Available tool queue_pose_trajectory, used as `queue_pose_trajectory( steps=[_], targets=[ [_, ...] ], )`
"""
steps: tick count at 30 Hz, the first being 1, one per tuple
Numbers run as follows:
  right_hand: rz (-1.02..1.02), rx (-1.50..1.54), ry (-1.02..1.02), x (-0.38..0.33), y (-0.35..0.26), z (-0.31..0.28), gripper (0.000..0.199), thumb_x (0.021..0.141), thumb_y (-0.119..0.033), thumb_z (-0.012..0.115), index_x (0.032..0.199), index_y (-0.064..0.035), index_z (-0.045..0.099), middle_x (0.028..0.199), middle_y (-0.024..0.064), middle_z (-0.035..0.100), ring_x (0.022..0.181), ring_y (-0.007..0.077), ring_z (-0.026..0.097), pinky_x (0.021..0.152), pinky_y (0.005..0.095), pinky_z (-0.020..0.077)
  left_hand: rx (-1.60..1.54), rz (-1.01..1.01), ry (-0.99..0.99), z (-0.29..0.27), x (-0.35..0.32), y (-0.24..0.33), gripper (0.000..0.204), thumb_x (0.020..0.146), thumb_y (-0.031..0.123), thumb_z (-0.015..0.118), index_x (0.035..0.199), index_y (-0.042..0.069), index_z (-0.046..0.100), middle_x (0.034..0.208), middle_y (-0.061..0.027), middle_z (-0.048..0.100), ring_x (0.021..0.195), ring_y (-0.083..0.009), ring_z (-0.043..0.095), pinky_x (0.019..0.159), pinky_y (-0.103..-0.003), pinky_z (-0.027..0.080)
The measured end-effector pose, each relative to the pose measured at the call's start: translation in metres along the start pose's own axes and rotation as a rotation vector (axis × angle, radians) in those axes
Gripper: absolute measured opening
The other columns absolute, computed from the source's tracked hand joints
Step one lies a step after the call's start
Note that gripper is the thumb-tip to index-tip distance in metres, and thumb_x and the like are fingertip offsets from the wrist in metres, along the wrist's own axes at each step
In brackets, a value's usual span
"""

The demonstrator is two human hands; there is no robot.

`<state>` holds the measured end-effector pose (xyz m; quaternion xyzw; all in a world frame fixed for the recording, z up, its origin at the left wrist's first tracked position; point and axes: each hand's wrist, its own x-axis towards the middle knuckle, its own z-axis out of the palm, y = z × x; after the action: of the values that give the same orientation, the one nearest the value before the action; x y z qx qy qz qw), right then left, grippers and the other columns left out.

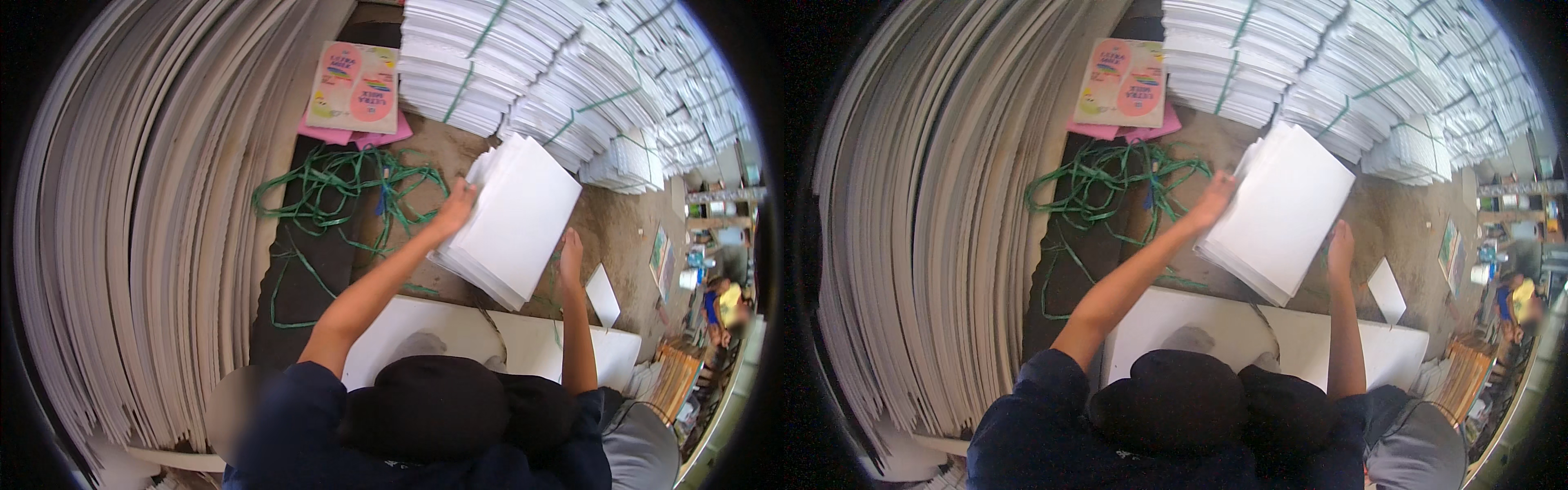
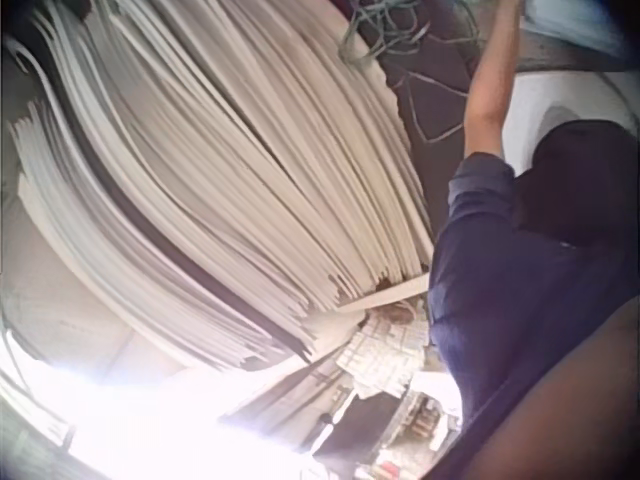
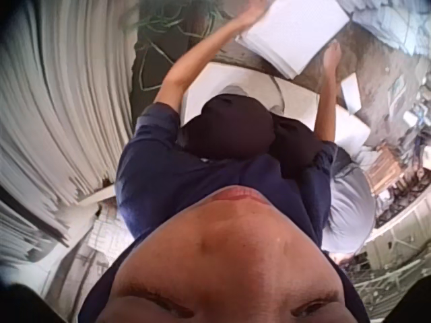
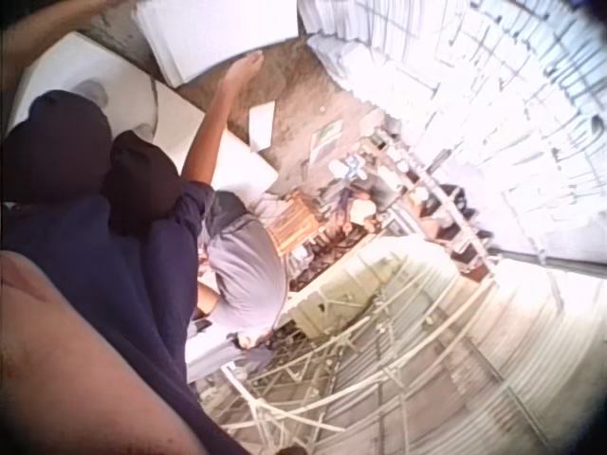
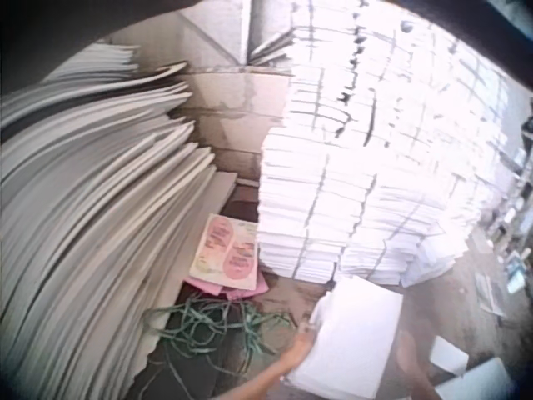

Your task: The person gathers a length of green plastic strapping and wraps it around a stack of white paper sheets. They tie the strapping into a secure knot to hold the bundle together, then use a blue utility knife to cut the excess strap. Finally, the person places the completed bundle onto a larger stack of similar paper bundles.

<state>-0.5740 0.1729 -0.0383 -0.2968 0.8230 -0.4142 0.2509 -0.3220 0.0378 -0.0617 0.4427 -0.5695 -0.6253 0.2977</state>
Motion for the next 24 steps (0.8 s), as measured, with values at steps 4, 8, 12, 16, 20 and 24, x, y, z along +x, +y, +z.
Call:
queue_pose_trajectory(
  steps=[4,8,12,16,20,24],
  targets=[
    [0.075,0.249,0.077,-0.012,-0.022,0.04,0.034,0.093,-0.027,0.032,0.092,0.0005,0.051,0.084,0.0091,0.054,0.079,0.0182,0.05,0.074,0.0329,0.0388,-0.005,-0.061,-0.099,-0.008,-0.018,0.01,0.052,0.091,0.043,0.03,0.117,-0.002,0.027,0.117,-0.03,0.039,0.111,-0.0416,0.039,0.091,-0.041,0.031],
    [0.014,0.08,0.14,-0.015,-0.032,0.046,0.034,0.093,-0.026,0.032,0.097,0.0023,0.05,0.086,0.0133,0.054,0.083,0.0199,0.051,0.077,0.032,0.0389,0.092,0.005,0.043,0.01,-0.03,0.003,0.032,0.09,0.034,0.035,0.099,0.004,0.028,0.098,-0.0292,0.046,0.095,-0.046,0.044,0.081,-0.052,0.034],
    [-0.038,-0.119,0.075,-0.009,-0.026,0.028,0.033,0.091,-0.028,0.037,0.092,0.0015,0.052,0.083,0.0097,0.051,0.077,0.0182,0.049,0.072,0.03,0.0385,0.141,0.142,0.054,0.009,-0.024,-0.011,0.031,0.09,0.032,0.037,0.101,0.004,0.031,0.102,-0.0278,0.045,0.096,-0.0475,0.042,0.081,-0.054,0.033],
    [-0.269,-0.45,0.057,0.001,-0.031,-0.019,0.03,0.09,-0.029,0.043,0.082,-0.0009,0.051,0.072,0.0037,0.044,0.068,0.0147,0.044,0.064,0.026,0.0354,0.569,0.326,0.206,-0.025,-0.022,0.047,0.028,0.088,0.029,0.04,0.094,0.003,0.048,0.104,-0.0278,0.049,0.096,-0.0412,0.048,0.076,-0.047,0.04],
    [0.111,0.25,-0.227,-0.014,-0.099,-0.053,0.03,0.089,-0.031,0.046,0.075,-0.0053,0.049,0.054,-0.0052,0.03,0.046,0.0052,0.028,0.046,0.0216,0.0266,0.537,0.13,0.027,-0.036,-0.008,0.099,0.027,0.086,0.025,0.044,0.086,0.001,0.055,0.08,-0.02,0.058,0.074,-0.0349,0.056,0.068,-0.042,0.043],
    [0.074,0.503,-0.522,-0.025,-0.145,-0.042,0.027,0.091,-0.028,0.044,0.079,-0.0043,0.05,0.051,-0.0083,0.024,0.044,0.0029,0.023,0.042,0.0193,0.0207,0.488,0.328,-0.089,0.002,-0.002,0.134,0.023,0.084,0.022,0.049,0.082,0.0,0.057,0.07,-0.0167,0.059,0.068,-0.0309,0.059,0.065,-0.037,0.045]
  ],
)
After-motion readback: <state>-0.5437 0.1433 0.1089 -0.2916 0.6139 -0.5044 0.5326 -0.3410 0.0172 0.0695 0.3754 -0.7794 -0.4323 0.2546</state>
